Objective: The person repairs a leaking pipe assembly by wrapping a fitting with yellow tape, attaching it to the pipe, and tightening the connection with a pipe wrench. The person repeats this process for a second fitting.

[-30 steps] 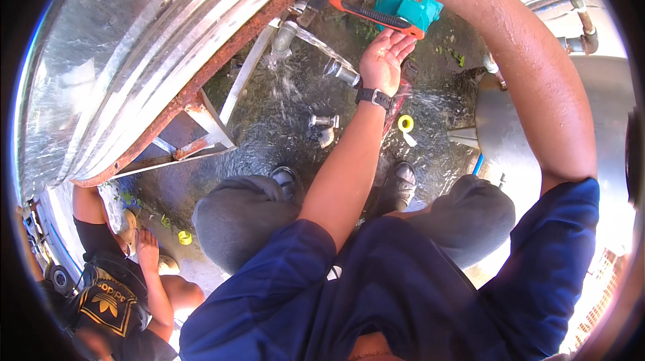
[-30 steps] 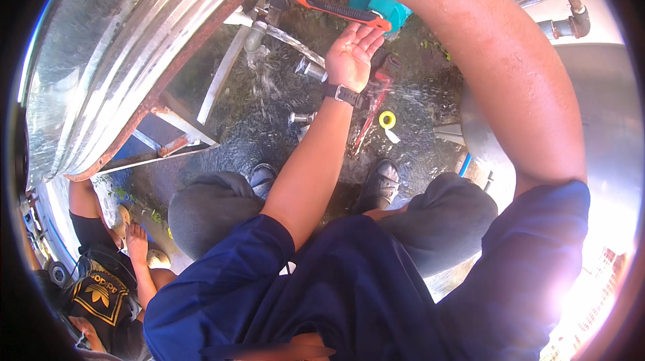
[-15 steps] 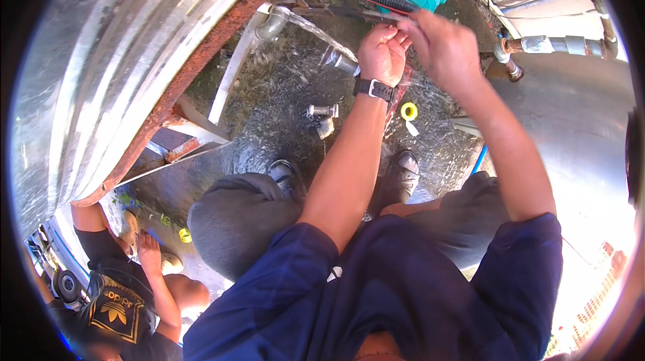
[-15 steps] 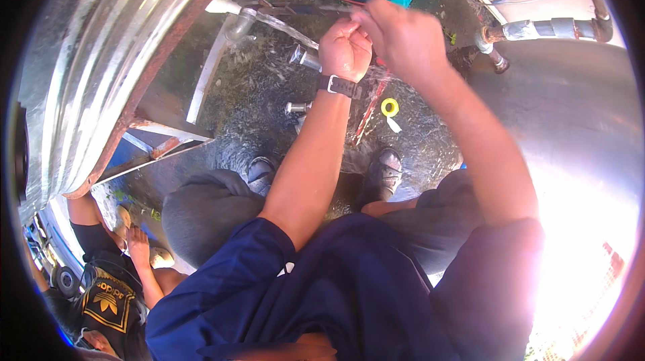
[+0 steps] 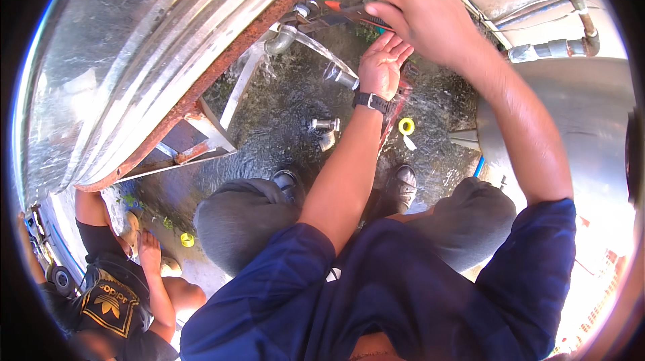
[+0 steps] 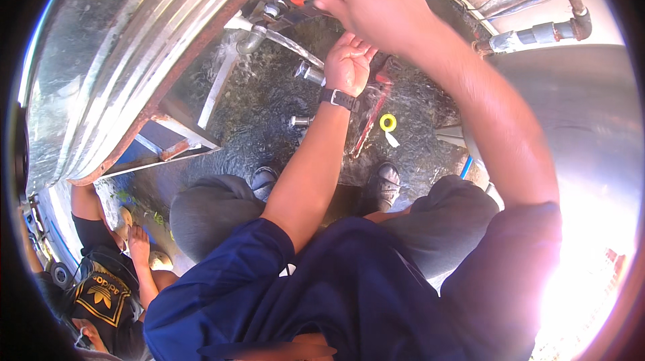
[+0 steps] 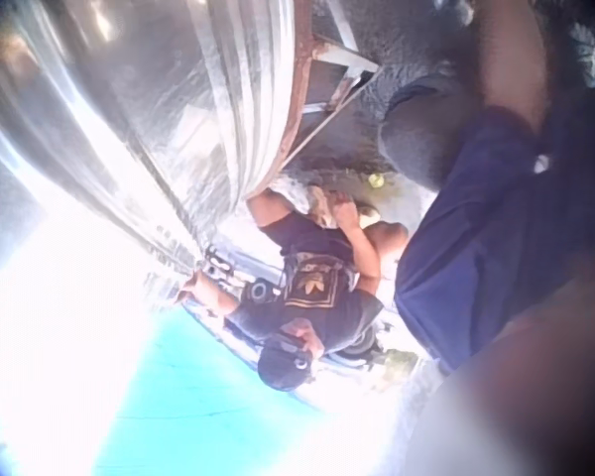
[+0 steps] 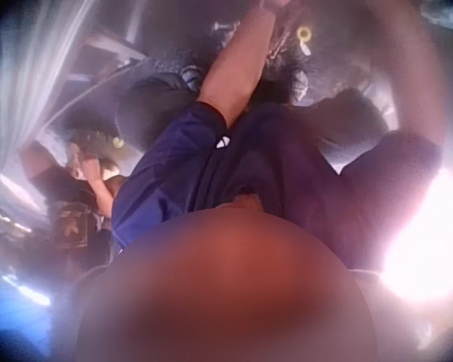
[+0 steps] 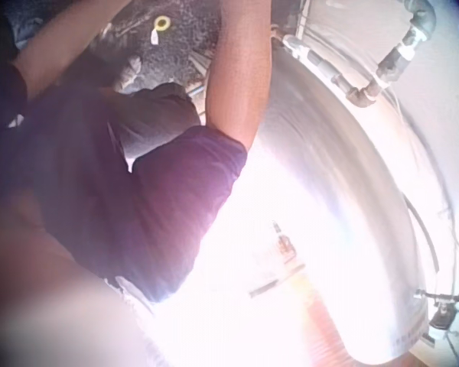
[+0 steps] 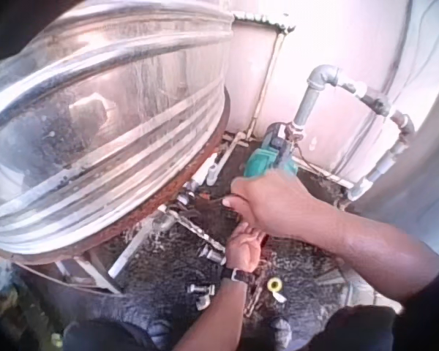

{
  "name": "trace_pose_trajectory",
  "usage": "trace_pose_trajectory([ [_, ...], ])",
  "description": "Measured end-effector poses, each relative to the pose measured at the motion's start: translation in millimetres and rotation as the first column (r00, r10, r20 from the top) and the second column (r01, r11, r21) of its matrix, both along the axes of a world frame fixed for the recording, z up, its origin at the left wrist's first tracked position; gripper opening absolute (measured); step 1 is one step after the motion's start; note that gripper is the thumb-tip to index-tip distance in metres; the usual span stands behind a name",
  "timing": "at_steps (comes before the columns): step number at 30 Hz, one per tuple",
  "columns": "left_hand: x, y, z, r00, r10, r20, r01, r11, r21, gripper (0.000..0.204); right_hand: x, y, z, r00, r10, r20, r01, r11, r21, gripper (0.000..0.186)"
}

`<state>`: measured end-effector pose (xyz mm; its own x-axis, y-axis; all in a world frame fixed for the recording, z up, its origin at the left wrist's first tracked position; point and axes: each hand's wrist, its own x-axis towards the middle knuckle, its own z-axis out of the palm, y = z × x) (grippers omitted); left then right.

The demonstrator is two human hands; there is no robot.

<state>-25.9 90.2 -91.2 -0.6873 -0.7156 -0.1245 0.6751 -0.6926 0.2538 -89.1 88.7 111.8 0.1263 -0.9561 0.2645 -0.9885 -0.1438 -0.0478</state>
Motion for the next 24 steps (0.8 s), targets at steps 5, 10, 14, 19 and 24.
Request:
trace_pose_trajectory([
  [5,-2,-3,-4,0.997,-0.035,-0.069,0.029,0.996,-0.085,0.062,29,-70,59,0.977,0.021,-0.212,0.032,0.970,0.242,0.026],
  [10,-3,-3,-6,0.997,-0.023,-0.069,0.020,0.999,-0.044,0.059,38,-68,69,0.965,0.122,-0.231,-0.065,0.968,0.241,0.025],
  [14,-2,-3,-3,0.989,-0.002,-0.149,0.004,1.000,0.017,0.046,36,-37,54,0.979,0.093,-0.180,-0.069,0.988,0.135,0.023],
  [19,-1,-2,0,0.990,0.050,-0.133,-0.036,0.994,0.107,0.021,39,-31,38,0.996,0.043,-0.081,-0.035,0.994,0.102,0.022],
  [24,-1,-4,-3,0.982,0.069,-0.176,-0.053,0.994,0.092,0.028,28,-20,20,0.996,0.014,-0.092,-0.008,0.998,0.064,0.023],
])
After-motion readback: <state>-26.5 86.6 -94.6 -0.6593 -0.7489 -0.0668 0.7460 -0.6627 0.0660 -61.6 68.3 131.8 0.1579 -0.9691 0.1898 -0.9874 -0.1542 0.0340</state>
